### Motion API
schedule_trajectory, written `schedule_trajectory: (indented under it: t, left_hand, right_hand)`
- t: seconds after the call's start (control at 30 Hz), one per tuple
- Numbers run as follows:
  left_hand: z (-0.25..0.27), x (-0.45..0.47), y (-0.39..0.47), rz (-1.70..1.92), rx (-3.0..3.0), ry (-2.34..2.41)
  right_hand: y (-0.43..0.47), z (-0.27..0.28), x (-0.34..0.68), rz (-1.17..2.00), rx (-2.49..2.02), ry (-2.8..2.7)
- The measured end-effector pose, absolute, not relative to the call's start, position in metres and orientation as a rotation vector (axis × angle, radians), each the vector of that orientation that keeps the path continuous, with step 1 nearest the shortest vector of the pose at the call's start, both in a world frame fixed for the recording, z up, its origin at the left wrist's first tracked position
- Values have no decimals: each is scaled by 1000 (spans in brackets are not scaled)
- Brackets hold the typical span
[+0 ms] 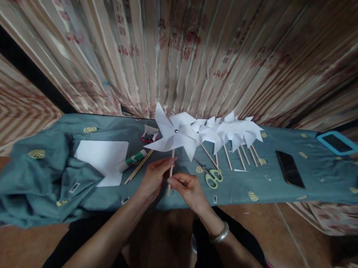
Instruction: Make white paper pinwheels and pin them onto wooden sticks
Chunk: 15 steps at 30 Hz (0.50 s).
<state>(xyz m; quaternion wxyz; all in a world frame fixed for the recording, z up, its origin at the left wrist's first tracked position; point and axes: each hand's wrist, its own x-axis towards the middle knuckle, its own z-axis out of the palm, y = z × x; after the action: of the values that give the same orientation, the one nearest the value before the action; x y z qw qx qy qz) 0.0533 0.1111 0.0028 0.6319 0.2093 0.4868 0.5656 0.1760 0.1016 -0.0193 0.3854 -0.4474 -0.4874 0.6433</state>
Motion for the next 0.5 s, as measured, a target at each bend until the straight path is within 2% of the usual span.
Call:
schedule_trajectory:
  t: [0.5]
  left_hand:
    - [-3, 52, 109, 1271, 474, 1137]
  right_hand:
    - [111, -17, 187, 1593, -1148, -1334]
